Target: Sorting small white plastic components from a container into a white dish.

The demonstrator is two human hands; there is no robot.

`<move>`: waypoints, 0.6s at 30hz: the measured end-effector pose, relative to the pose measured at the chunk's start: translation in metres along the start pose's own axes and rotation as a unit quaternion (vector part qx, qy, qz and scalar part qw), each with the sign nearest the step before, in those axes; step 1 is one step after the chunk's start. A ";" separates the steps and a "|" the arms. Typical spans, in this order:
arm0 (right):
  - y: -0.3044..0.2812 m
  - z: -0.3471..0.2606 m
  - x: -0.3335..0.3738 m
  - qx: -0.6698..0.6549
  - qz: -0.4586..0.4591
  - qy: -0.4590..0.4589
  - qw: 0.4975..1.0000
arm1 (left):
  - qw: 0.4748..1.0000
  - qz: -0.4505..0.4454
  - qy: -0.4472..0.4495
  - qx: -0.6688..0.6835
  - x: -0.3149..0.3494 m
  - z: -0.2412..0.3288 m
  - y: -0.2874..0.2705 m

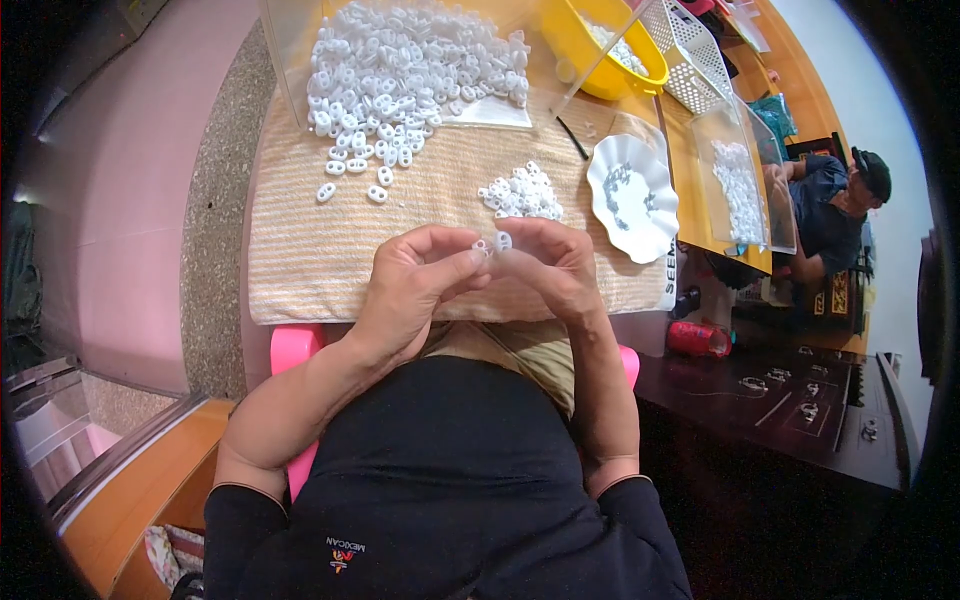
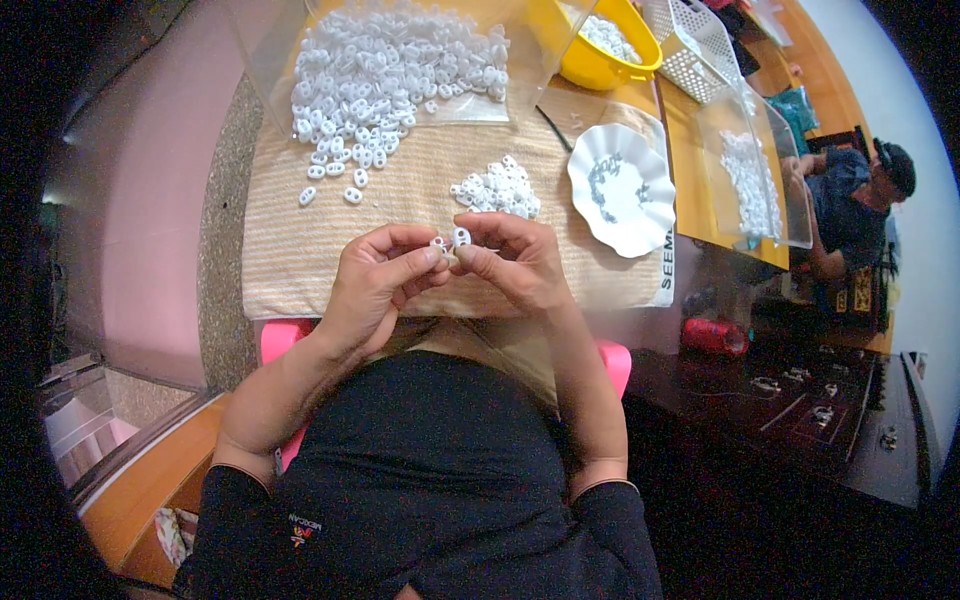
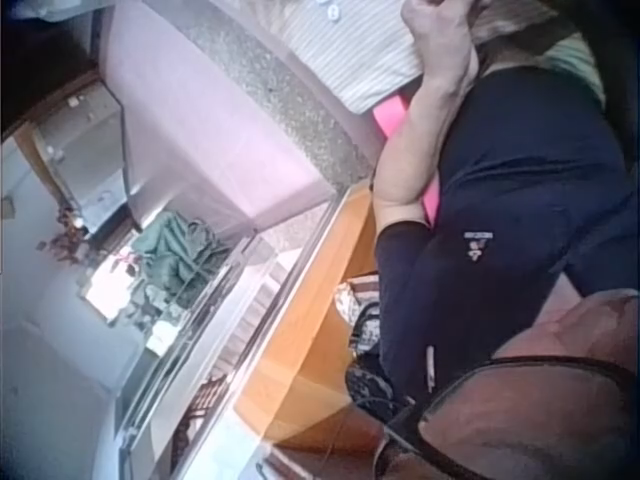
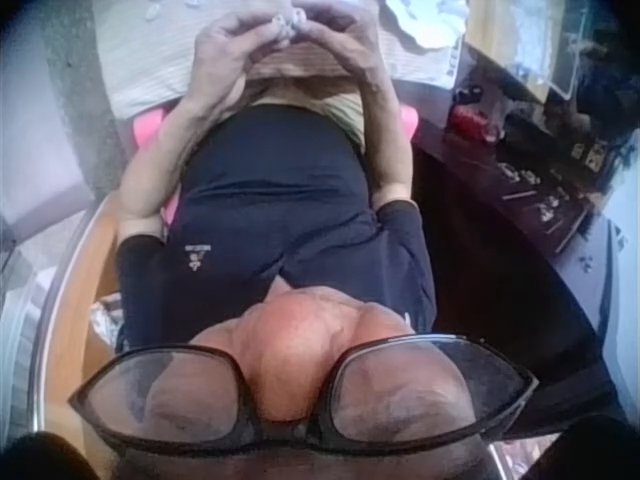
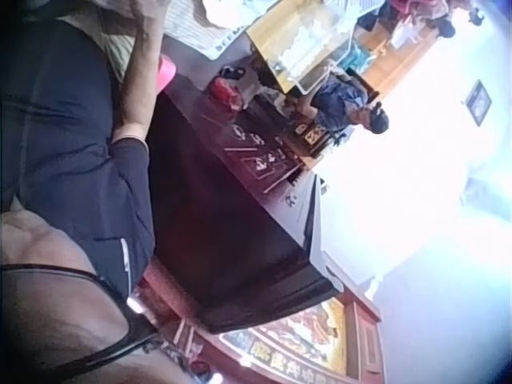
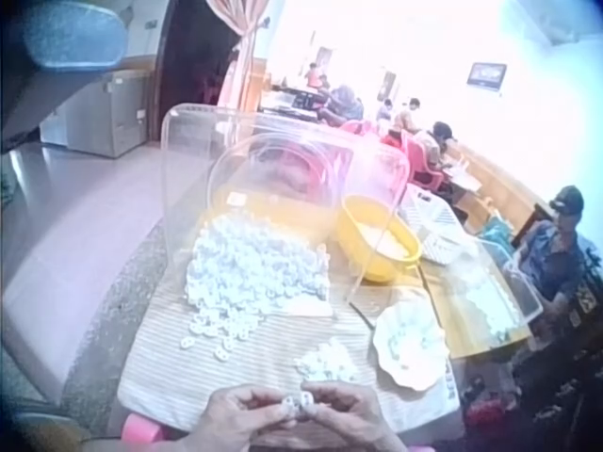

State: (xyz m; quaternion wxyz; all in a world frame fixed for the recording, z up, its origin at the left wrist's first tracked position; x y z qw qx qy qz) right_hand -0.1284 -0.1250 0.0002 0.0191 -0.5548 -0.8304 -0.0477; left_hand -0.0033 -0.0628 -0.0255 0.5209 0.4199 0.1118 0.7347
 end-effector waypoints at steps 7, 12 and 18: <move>0.000 0.004 0.001 0.023 -0.002 0.001 1.000 | 1.000 -0.003 -0.003 -0.002 0.000 -0.001 0.000; -0.002 0.006 0.001 0.016 0.005 0.002 1.000 | 1.000 -0.002 -0.004 -0.010 -0.001 -0.002 0.000; -0.001 0.004 0.005 0.019 0.016 0.039 0.999 | 1.000 -0.001 -0.008 -0.020 -0.002 -0.003 -0.001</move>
Point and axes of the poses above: each hand's wrist, its own x-axis away from the middle knuckle, its own y-axis out of the palm, z = x × y, the point moved 9 cm from there along -x, towards the middle knuckle, and after that the axes turned 14 degrees about z, right-handed, at the moved point
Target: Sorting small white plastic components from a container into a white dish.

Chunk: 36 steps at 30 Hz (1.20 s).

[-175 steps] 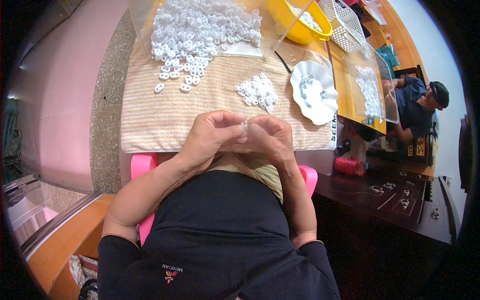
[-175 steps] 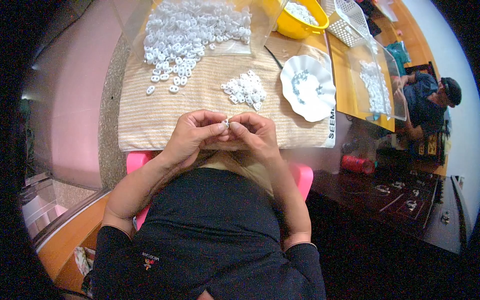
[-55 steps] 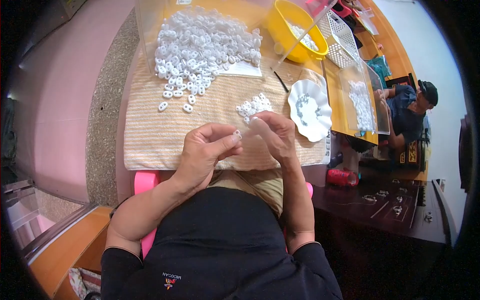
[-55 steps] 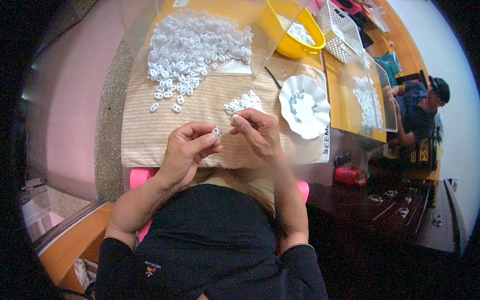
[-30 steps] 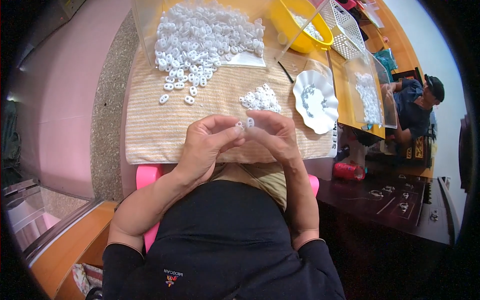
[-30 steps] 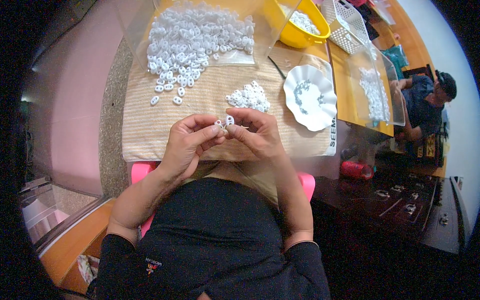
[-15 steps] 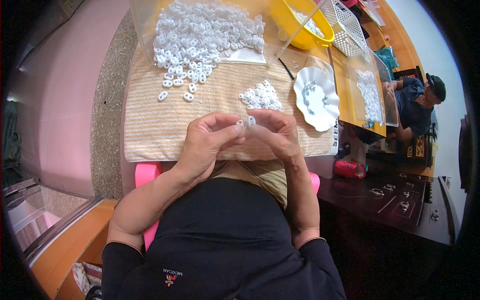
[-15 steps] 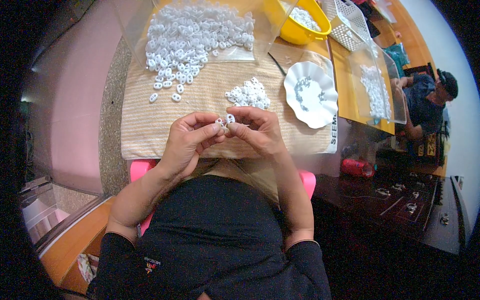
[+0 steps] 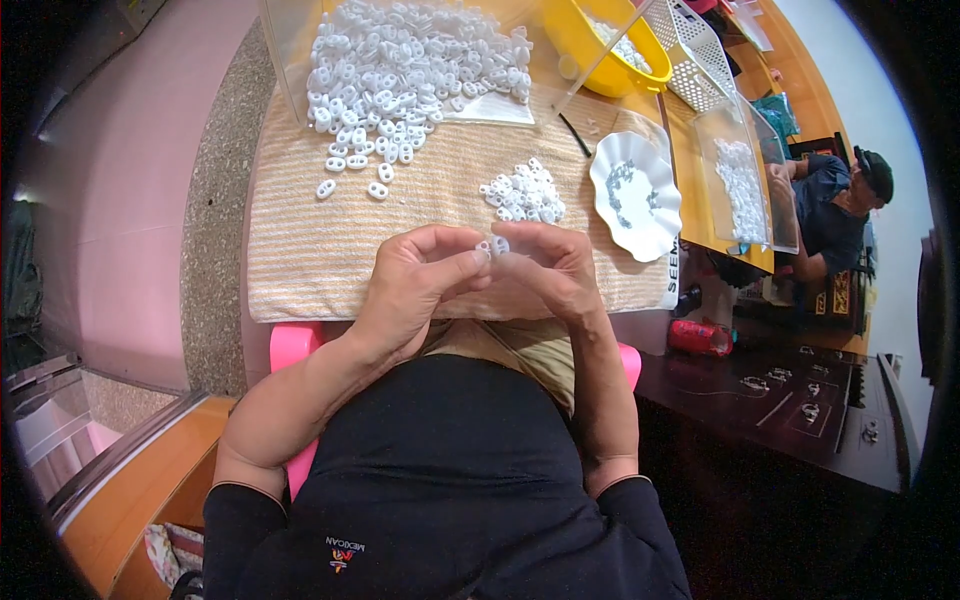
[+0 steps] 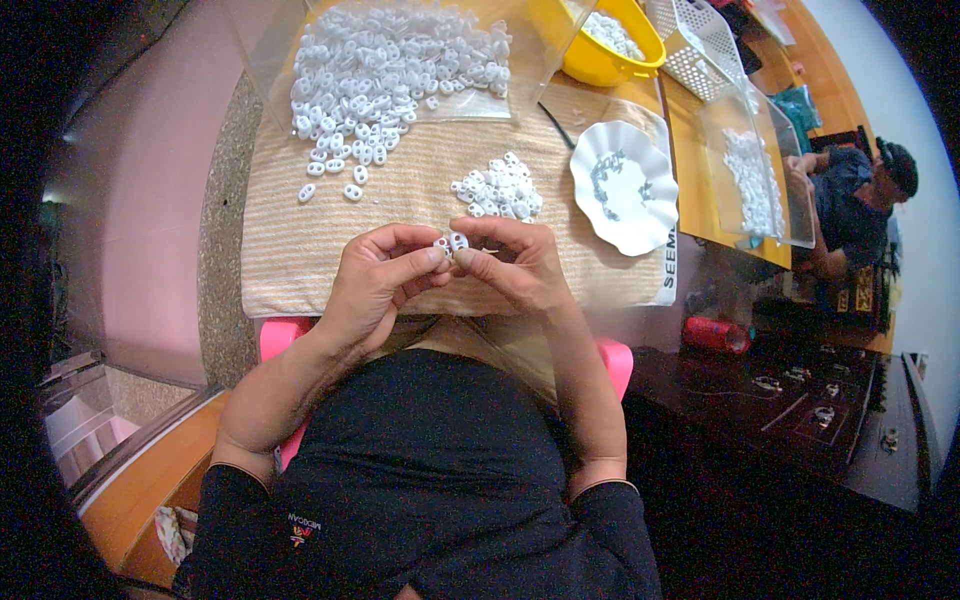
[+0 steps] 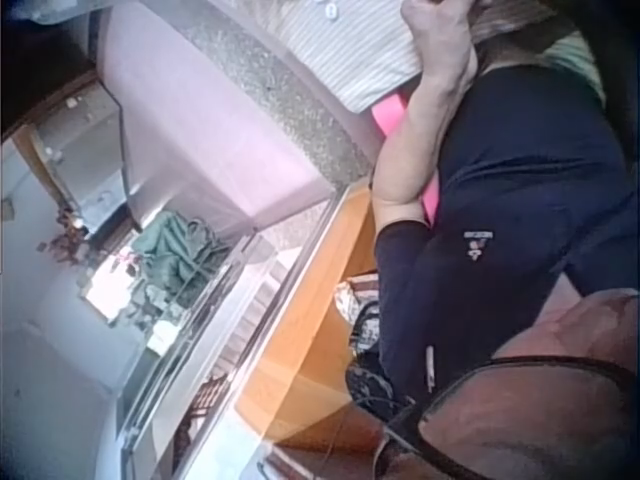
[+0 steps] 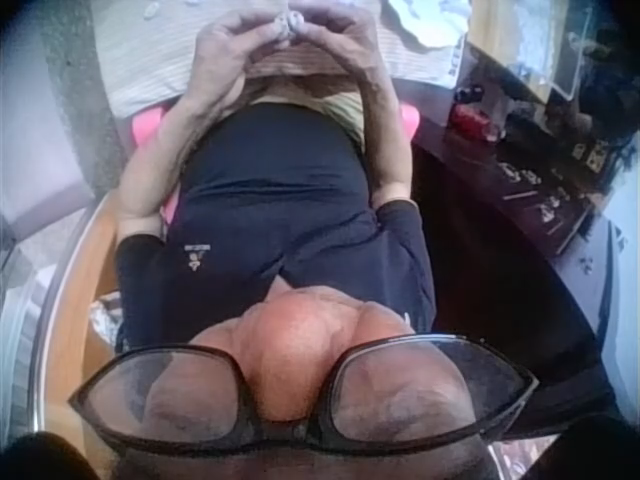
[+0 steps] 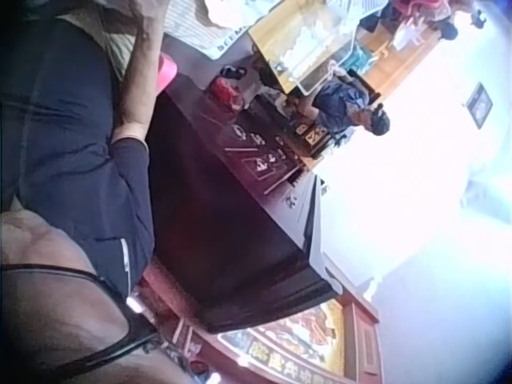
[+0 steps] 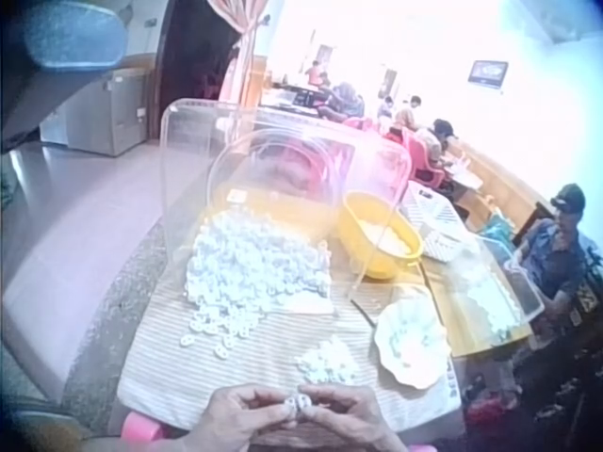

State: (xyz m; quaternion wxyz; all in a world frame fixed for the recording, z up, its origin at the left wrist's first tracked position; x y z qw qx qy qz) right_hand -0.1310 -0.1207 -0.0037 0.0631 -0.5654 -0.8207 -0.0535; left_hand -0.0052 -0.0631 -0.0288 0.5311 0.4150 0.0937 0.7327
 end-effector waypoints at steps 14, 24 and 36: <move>0.002 0.000 0.000 0.050 -0.022 -0.049 0.997 | 1.000 -0.013 -0.014 -0.010 0.000 -0.003 0.001; -0.001 0.004 0.001 0.066 -0.008 -0.036 0.997 | 1.000 -0.008 -0.026 -0.011 0.000 -0.007 0.001; -0.005 0.003 0.003 0.044 0.006 -0.029 0.999 | 0.996 -0.031 -0.075 0.035 0.001 -0.014 0.004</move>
Point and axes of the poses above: each hand's wrist, its own x-axis away from the middle knuckle, its own y-axis out of the palm, z = x × y, the point moved 9 cm from there along -x, towards the middle knuckle, and after that the axes turned 14 degrees about z, right-handed, at the moved point
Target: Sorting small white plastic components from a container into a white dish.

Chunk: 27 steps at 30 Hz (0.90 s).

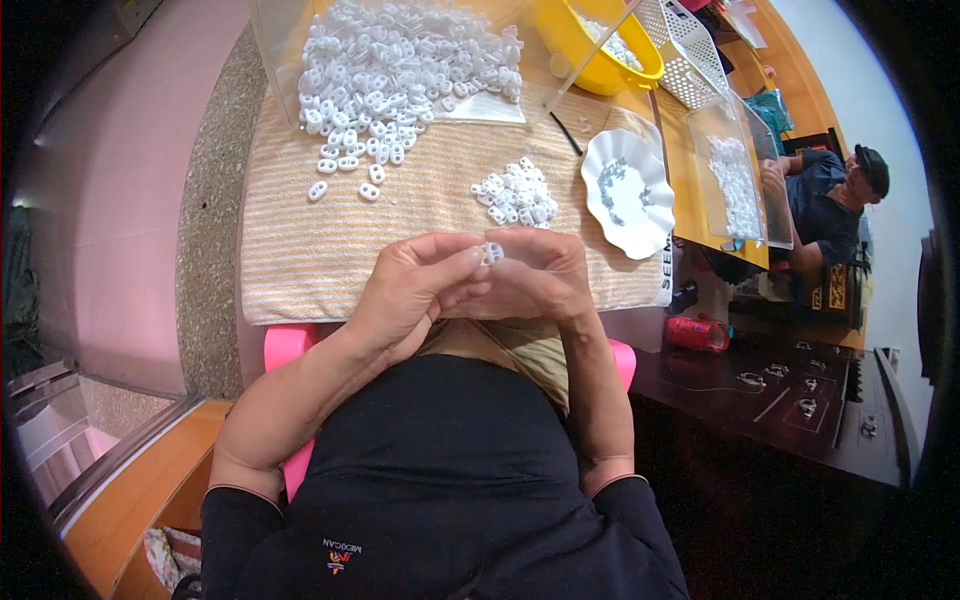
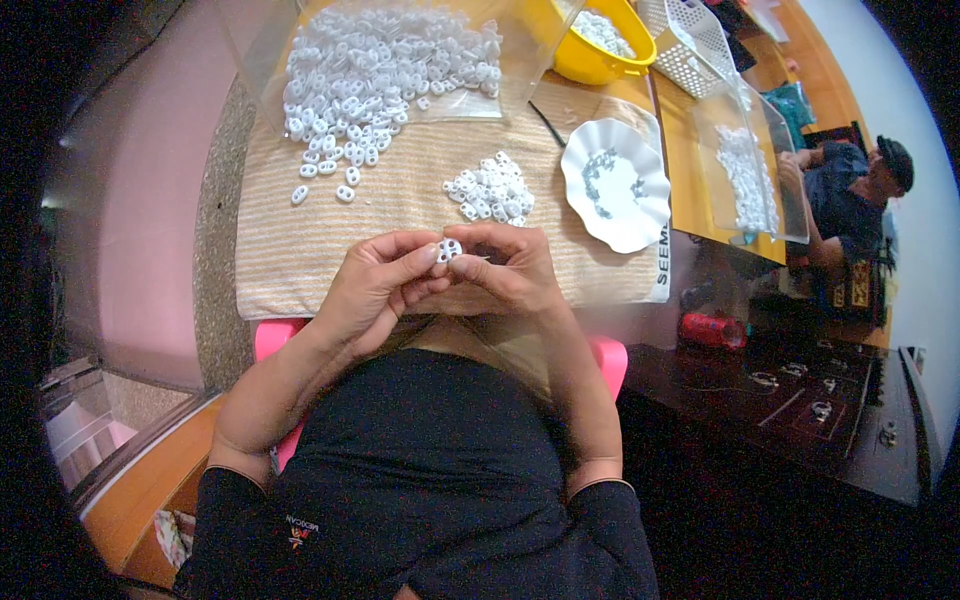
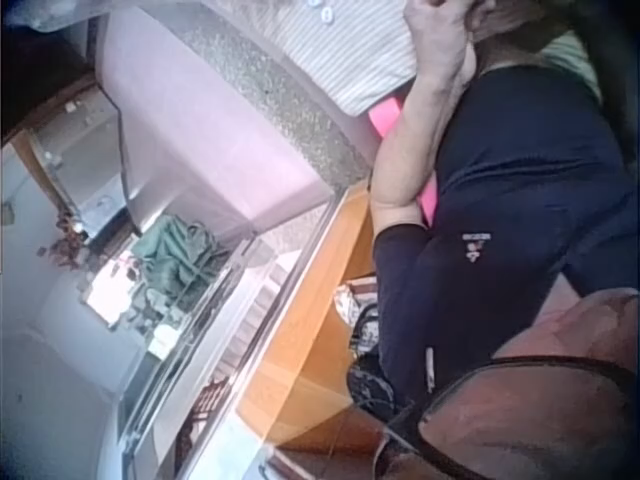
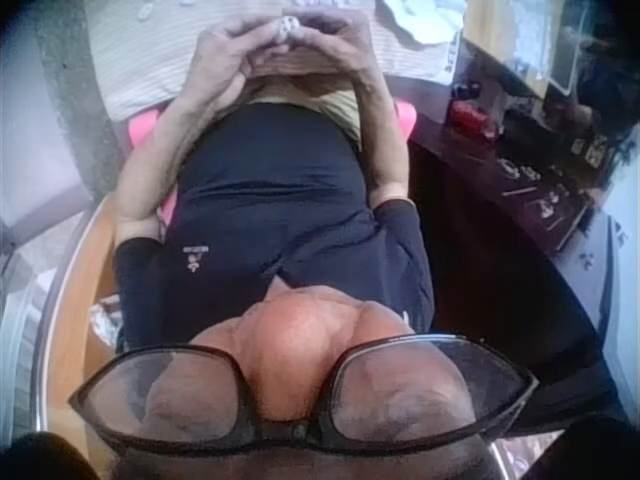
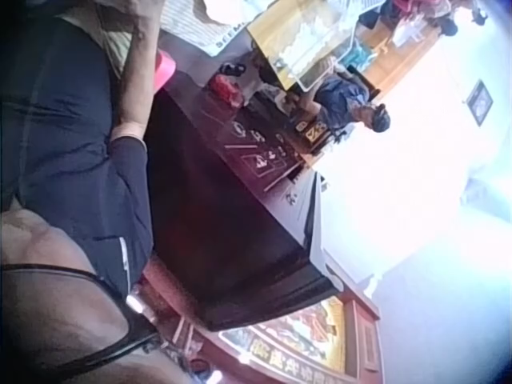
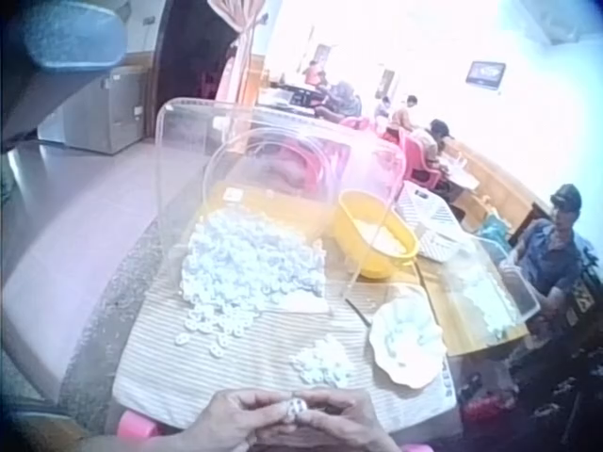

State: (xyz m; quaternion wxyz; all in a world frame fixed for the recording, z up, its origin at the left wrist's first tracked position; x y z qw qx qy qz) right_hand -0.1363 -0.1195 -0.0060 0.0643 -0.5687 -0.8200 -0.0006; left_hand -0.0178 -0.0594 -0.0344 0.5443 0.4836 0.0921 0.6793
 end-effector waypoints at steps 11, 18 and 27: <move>0.006 -0.019 0.006 -0.072 -0.028 -0.043 0.996 | 0.998 -0.041 -0.028 0.035 0.003 0.000 0.010; 0.010 -0.033 0.007 -0.056 -0.060 -0.096 0.992 | 0.994 -0.099 -0.036 0.016 0.009 0.001 0.020; 0.011 -0.033 0.011 -0.042 -0.024 -0.084 0.995 | 0.993 -0.109 -0.012 0.030 0.011 0.001 0.023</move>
Point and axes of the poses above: each hand's wrist, its own x-axis away from the middle knuckle, its own y-axis out of the palm, z = x × y, the point moved 9 cm from there along -x, towards the middle knuckle, and after that the axes turned 14 degrees about z, right-handed, at the moved point
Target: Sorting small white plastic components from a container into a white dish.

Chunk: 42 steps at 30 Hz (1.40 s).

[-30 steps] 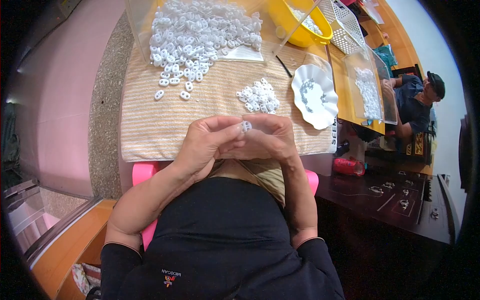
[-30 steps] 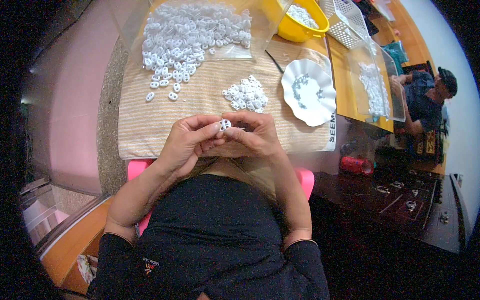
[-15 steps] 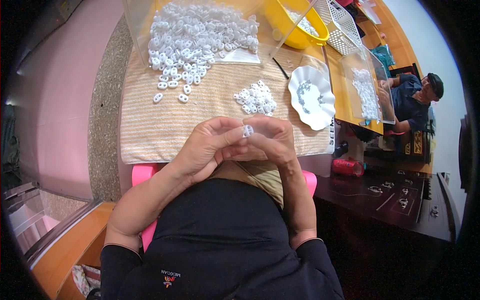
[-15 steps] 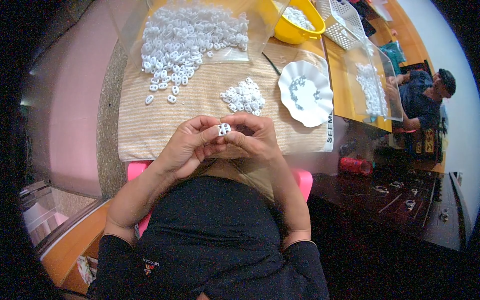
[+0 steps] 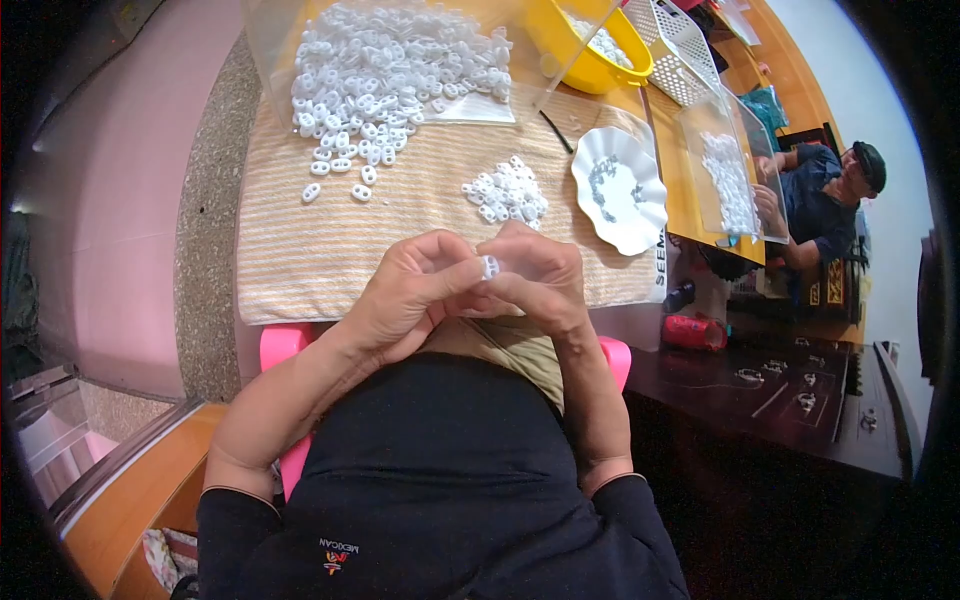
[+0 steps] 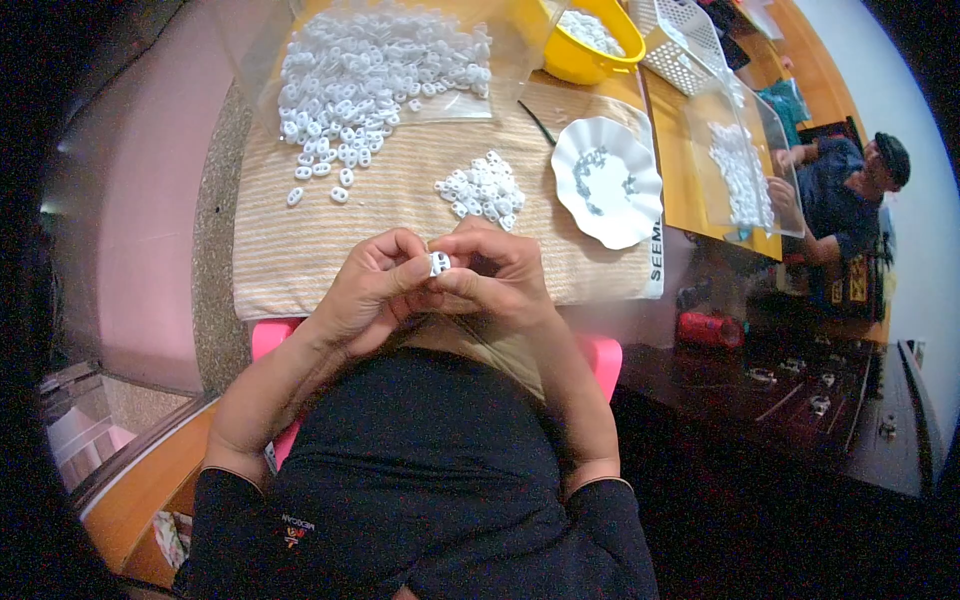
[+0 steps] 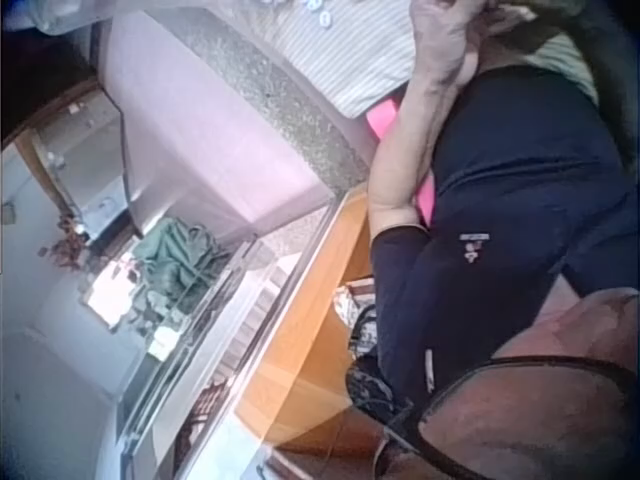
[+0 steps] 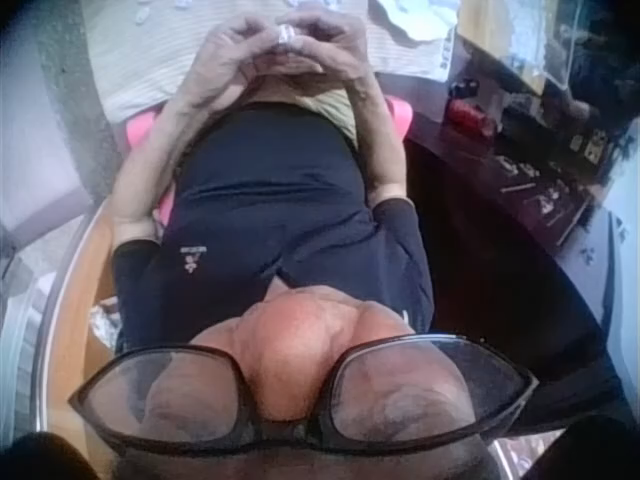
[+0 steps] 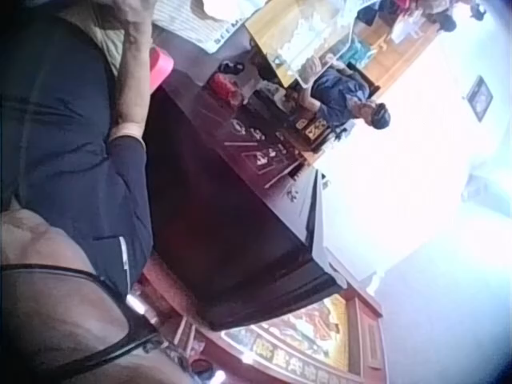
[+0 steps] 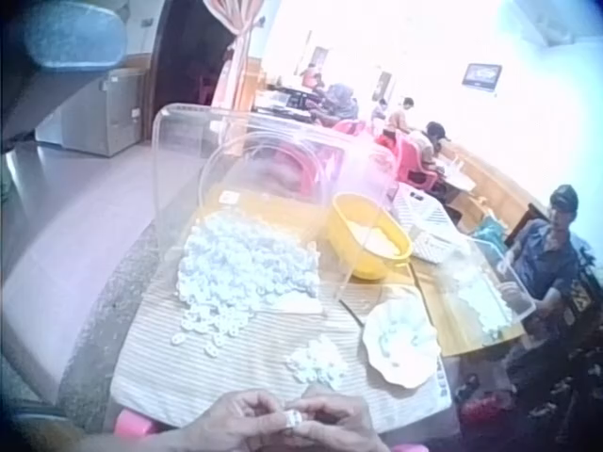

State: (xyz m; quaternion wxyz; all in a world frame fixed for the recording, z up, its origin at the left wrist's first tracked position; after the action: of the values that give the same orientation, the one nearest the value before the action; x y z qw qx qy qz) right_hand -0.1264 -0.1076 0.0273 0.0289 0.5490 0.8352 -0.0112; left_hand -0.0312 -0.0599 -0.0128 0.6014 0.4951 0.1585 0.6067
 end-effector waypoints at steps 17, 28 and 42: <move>0.002 0.017 0.006 -0.085 -0.054 0.122 0.987 | 0.998 0.020 0.018 -0.063 0.001 0.000 0.000; -0.059 -0.005 -0.014 0.010 0.162 0.051 0.985 | 0.994 0.027 0.028 -0.103 0.001 -0.001 0.003; -0.179 -0.118 -0.164 0.330 0.379 -0.272 0.821 | 0.991 0.058 0.024 -0.118 0.006 0.000 -0.002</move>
State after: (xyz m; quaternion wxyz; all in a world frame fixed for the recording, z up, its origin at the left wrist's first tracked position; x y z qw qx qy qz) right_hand -0.2303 -0.3234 0.1531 0.0744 0.7735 0.4659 -0.4233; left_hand -0.0287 -0.0545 -0.0120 0.6154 0.4141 0.0711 0.6668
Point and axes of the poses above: each hand's wrist, its own x-axis away from the middle knuckle, its own y-axis out of the palm, z = x × y, the point moved 9 cm from there along -x, towards the middle knuckle, and after that the axes turned 14 degrees about z, right-handed, at the moved point
